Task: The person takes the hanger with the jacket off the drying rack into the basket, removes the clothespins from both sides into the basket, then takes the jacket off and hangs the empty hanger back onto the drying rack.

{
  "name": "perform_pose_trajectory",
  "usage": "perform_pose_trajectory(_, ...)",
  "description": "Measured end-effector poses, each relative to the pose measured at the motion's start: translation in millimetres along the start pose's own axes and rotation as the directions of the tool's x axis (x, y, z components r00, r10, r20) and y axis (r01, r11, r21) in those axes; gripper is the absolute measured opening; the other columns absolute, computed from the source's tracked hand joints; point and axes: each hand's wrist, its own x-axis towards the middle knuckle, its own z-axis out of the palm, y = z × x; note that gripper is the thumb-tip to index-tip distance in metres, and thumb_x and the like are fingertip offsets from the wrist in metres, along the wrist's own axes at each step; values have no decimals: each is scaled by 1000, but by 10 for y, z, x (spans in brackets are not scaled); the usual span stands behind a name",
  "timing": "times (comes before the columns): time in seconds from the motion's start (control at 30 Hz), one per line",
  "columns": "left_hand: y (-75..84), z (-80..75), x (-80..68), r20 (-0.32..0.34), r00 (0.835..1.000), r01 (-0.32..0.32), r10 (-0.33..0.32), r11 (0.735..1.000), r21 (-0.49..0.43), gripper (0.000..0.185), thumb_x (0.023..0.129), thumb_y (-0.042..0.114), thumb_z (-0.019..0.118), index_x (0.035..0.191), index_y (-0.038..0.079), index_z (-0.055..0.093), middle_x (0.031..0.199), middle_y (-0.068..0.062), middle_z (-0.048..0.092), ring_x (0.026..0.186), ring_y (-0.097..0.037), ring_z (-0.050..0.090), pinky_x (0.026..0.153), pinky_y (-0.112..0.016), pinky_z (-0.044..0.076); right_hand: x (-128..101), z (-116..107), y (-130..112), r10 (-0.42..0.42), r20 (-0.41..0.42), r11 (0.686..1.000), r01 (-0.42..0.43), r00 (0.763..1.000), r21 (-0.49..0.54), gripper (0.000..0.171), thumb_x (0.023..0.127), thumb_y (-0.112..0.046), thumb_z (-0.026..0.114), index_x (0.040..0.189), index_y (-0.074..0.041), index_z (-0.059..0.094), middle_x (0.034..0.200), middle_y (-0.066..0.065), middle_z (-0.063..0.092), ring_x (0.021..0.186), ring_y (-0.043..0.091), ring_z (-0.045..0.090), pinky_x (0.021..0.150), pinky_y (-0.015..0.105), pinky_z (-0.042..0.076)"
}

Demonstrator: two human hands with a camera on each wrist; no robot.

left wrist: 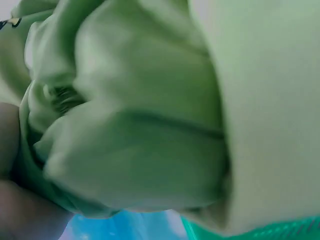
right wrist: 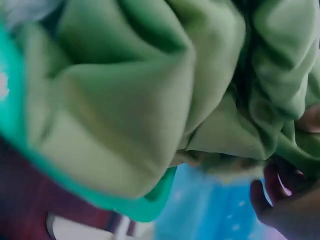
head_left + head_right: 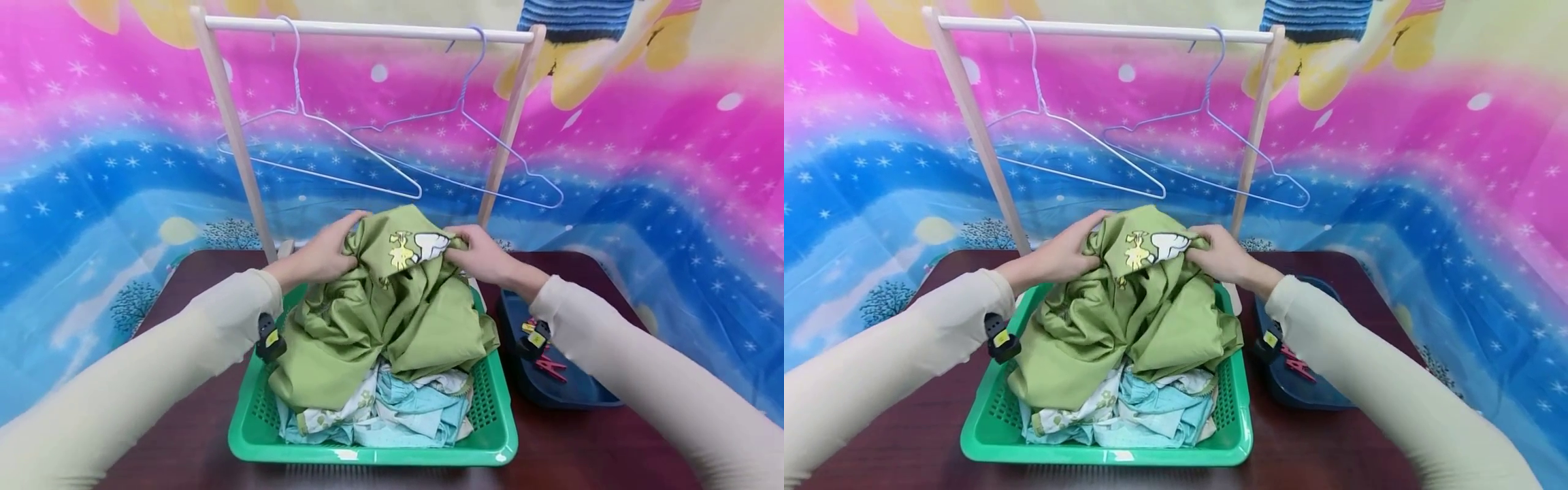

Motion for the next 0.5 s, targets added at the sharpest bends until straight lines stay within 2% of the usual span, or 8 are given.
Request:
perform_pose_trajectory(0.07,66,19,-94,65,998,-27,27,1000,3,101,87,-17,52,161,41,14,168,-13,23,71,-26,60,64,-39,59,-113,28,-60,-49,12,996,50,999,-74,37,99,-9,43,125,0,67,116,17,59,92,21,54,79,34,45)
perform_pose_trajectory(0.13,126,50,-185,129,990,-56,50,998,40,107,87,-18,50,160,48,8,169,-13,21,66,-22,59,56,-32,57,-222,66,-111,-87,48,989,92,995,-117,45,104,-21,36,136,1,59,142,18,50,120,30,52,97,46,46)
perform_pose_trajectory(0.17,152,69,-230,155,986,-68,54,994,88,104,88,-16,51,160,47,9,168,-13,24,67,-21,60,57,-31,57,-275,84,-128,-100,72,986,109,992,-126,52,107,-31,30,141,1,53,144,19,49,129,33,49,103,51,44)
perform_pose_trajectory(0.23,194,119,-316,190,979,-110,70,972,206,88,91,-8,54,160,38,25,159,-14,42,78,-19,64,67,-34,59,-356,128,-151,-122,119,982,137,985,-129,67,108,-50,21,144,-1,50,147,21,49,128,38,54,105,58,44)
perform_pose_trajectory(0.33,236,206,-441,240,967,-174,85,909,379,62,95,12,59,153,26,43,142,-10,56,96,-19,63,83,-39,57,-432,204,-170,-154,177,964,187,972,-188,75,103,-67,27,122,-6,66,144,20,56,124,38,60,100,53,48)
perform_pose_trajectory(0.4,247,265,-513,280,955,-216,98,877,428,56,96,26,61,151,26,47,144,-8,52,114,-22,59,96,-45,53,-466,263,-181,-157,211,950,206,965,-234,59,101,-65,43,105,-13,69,139,15,60,117,32,63,94,46,51)
perform_pose_trajectory(0.47,259,308,-587,324,942,-234,88,865,443,64,95,36,62,155,31,41,155,-11,39,132,-30,51,104,-55,48,-511,325,-200,-124,260,950,191,957,-248,42,96,-57,61,107,-17,64,133,9,62,115,25,63,90,41,52)
perform_pose_trajectory(0.5,264,325,-619,343,936,-234,78,866,443,66,94,42,62,155,35,39,161,-12,32,142,-33,42,109,-60,43,-538,355,-205,-104,281,950,179,954,-255,47,93,-55,67,122,-19,59,134,6,61,119,23,62,93,41,52)
